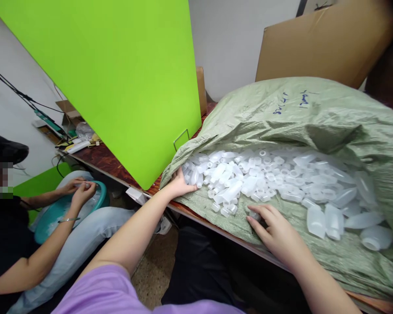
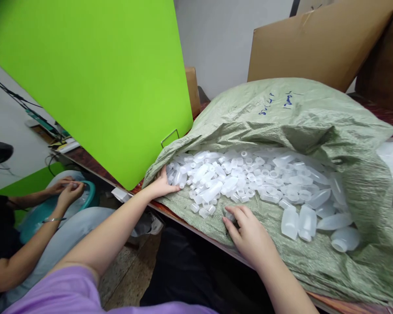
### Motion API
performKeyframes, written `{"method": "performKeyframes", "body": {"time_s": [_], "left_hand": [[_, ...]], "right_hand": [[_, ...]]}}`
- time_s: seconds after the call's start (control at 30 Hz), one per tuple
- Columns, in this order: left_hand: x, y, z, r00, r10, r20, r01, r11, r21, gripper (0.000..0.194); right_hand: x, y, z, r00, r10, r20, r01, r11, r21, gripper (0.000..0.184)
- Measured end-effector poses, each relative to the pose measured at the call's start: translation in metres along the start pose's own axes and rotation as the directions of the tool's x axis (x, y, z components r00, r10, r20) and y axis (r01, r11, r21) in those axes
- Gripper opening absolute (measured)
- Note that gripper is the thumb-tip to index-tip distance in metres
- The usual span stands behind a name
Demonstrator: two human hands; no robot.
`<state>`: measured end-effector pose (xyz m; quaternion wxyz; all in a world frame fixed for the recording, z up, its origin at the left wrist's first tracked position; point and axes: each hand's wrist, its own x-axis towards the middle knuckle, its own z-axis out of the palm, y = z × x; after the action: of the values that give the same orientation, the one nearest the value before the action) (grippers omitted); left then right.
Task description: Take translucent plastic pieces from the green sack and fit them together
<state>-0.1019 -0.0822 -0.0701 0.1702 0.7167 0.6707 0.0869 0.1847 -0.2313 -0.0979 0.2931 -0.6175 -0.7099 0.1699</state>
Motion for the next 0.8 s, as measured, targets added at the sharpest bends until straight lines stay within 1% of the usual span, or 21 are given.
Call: {"method": "performKeyframes", "body": {"time_s": [0.07, 0.17, 0.33, 0.47, 0.53, 0.63, 0.73, 0.8], "left_hand": [[0.004, 0.001, 0.001, 1.0, 0.003, 0.008, -0.003, 1.0, -0.029, 0.126], [0.008, 0.007, 0.002, 0.999, -0.007, -0.033, 0.005, 0.998, -0.059, 0.129], [0.02, 0.024, 0.004, 0.989, -0.075, -0.124, 0.069, 0.996, -0.053, 0.118], [0.026, 0.026, 0.003, 0.99, -0.082, -0.111, 0.081, 0.997, -0.011, 0.11], [0.024, 0.022, 0.002, 0.993, -0.072, -0.092, 0.073, 0.997, 0.012, 0.104], [0.018, 0.018, -0.002, 0.993, -0.063, -0.099, 0.067, 0.997, 0.034, 0.095], [0.014, 0.018, -0.006, 0.993, -0.05, -0.111, 0.056, 0.997, 0.05, 0.088], [0.016, 0.021, -0.009, 0.993, -0.052, -0.104, 0.058, 0.997, 0.058, 0.084]], "right_hand": [[0.0, 0.0, 0.0, 1.0, -0.015, -0.018, 0.016, 1.0, 0.012, 0.029], [0.001, 0.0, 0.0, 1.0, -0.02, -0.017, 0.02, 1.0, 0.016, 0.029], [0.001, 0.0, 0.0, 1.0, -0.015, -0.01, 0.015, 1.0, 0.013, 0.028], [0.0, 0.001, 0.001, 0.999, -0.028, -0.016, 0.029, 1.0, 0.013, 0.028], [0.001, 0.001, 0.001, 0.999, -0.029, -0.016, 0.029, 1.0, 0.007, 0.028], [0.001, -0.001, 0.0, 1.0, -0.022, 0.0, 0.022, 1.0, -0.009, 0.03], [0.0, -0.002, -0.001, 1.0, -0.017, 0.012, 0.017, 1.0, -0.025, 0.03], [0.0, -0.002, -0.001, 1.0, -0.013, 0.008, 0.014, 0.999, -0.035, 0.03]]}}
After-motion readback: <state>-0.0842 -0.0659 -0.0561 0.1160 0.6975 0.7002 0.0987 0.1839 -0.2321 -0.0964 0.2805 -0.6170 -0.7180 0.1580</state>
